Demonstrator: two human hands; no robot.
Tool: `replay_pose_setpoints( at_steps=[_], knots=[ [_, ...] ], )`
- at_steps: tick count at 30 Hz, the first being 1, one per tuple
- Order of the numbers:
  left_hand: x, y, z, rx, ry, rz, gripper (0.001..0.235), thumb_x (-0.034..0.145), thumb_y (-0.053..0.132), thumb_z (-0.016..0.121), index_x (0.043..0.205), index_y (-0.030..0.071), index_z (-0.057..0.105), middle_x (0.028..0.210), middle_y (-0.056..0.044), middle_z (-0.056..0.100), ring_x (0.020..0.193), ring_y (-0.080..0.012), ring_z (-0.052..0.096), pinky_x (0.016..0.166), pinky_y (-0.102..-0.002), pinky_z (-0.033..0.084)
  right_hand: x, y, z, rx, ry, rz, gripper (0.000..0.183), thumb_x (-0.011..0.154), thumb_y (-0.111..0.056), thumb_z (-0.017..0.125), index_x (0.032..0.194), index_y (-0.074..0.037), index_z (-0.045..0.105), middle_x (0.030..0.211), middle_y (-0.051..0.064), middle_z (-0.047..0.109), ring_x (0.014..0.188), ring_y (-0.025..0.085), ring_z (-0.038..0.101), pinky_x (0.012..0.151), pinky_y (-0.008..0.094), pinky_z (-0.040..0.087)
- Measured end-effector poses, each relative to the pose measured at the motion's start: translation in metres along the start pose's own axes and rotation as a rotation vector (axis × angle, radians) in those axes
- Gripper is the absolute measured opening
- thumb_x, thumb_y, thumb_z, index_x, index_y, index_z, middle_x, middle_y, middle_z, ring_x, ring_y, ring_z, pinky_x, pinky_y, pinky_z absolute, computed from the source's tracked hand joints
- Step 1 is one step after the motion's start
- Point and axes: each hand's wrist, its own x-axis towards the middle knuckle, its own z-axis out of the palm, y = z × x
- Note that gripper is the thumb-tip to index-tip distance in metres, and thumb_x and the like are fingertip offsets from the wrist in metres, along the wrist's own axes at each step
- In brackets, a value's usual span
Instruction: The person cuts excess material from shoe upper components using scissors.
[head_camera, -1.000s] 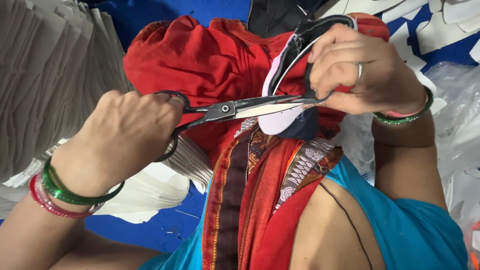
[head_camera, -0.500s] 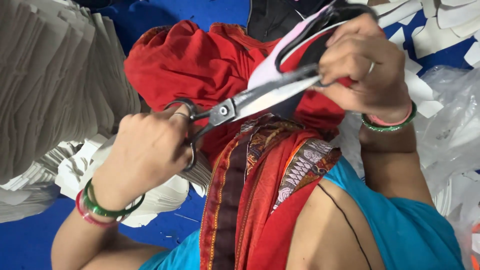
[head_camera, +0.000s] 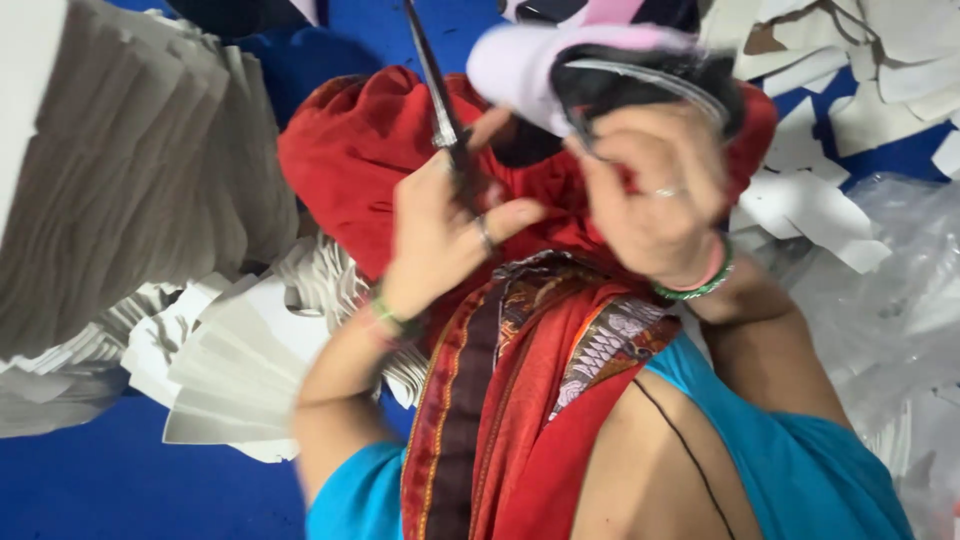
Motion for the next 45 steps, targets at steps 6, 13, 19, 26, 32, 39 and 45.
replay_pose_setpoints(
  at_steps=[6,13,19,26,32,39,45],
  knots=[
    [0.040,-0.028,0.039,-0.428,0.234,0.117,0.073,0.085,0.022,0.091,0.146,-0.001,0.058,0.082,0.007,0.060,0.069,-0.0028,0.052,0.068,-0.022,0.044,-0.019,-0.015,0.029,0.818,-0.044,0.682,0.032,0.089,0.010,0.072,0.114,-0.002,0.055,0.110,0.012,0.069,0.105,0.024,0.071,0.098,0.031,0.058],
    [0.056,-0.045,0.018,-0.204,0.258,0.110,0.050,0.091,0.007,0.070,0.139,-0.003,0.062,0.085,0.004,0.065,0.075,-0.0034,0.058,0.070,-0.022,0.052,-0.006,-0.019,-0.032,0.411,-0.289,0.239,0.071,0.087,-0.011,0.082,0.146,0.000,0.043,0.144,0.024,0.052,0.137,0.034,0.056,0.119,0.041,0.043],
    [0.039,-0.002,0.004,0.241,0.152,0.196,0.049,0.081,0.008,0.078,0.128,0.001,0.067,0.068,-0.013,0.064,0.059,-0.0214,0.064,0.058,-0.031,0.048,0.009,0.020,-0.003,0.252,-0.311,0.149,0.098,0.078,-0.051,0.088,0.139,0.012,0.044,0.141,0.034,0.044,0.138,0.046,0.040,0.119,0.053,0.032],
    [0.027,-0.005,0.005,-0.377,-0.203,0.080,0.048,0.087,0.004,0.072,0.134,-0.001,0.064,0.086,-0.005,0.076,0.070,-0.0070,0.062,0.071,-0.026,0.053,-0.024,0.038,-0.008,0.841,-0.553,0.516,0.033,0.085,-0.008,0.085,0.112,0.002,0.068,0.108,0.012,0.071,0.090,0.019,0.069,0.080,0.027,0.053],
    [0.012,0.002,0.001,-0.695,-0.257,0.041,0.039,0.098,0.012,0.082,0.130,0.001,0.064,0.096,-0.003,0.074,0.084,-0.0032,0.069,0.079,-0.022,0.057,-0.044,0.045,-0.014,1.070,-0.480,0.507,0.035,0.079,-0.007,0.089,0.106,0.001,0.068,0.094,0.011,0.071,0.079,0.014,0.067,0.069,0.021,0.051],
    [-0.043,0.008,-0.075,0.541,0.063,0.084,0.021,0.076,0.016,0.089,0.082,0.006,0.072,0.068,-0.008,0.066,0.057,-0.0188,0.063,0.053,-0.031,0.046,-0.036,0.045,-0.033,1.132,-0.429,0.474,0.040,0.078,-0.006,0.089,0.112,0.001,0.069,0.093,0.011,0.070,0.078,0.012,0.065,0.068,0.022,0.048],
    [-0.053,0.062,-0.089,1.337,0.105,0.305,0.031,0.069,0.019,0.077,0.093,0.001,0.072,0.108,-0.014,0.076,0.076,-0.0201,0.069,0.062,-0.031,0.050,-0.018,0.035,-0.043,1.034,-0.496,0.444,0.046,0.075,-0.004,0.089,0.116,0.002,0.069,0.097,0.011,0.067,0.075,0.011,0.063,0.064,0.021,0.045]
  ],
)
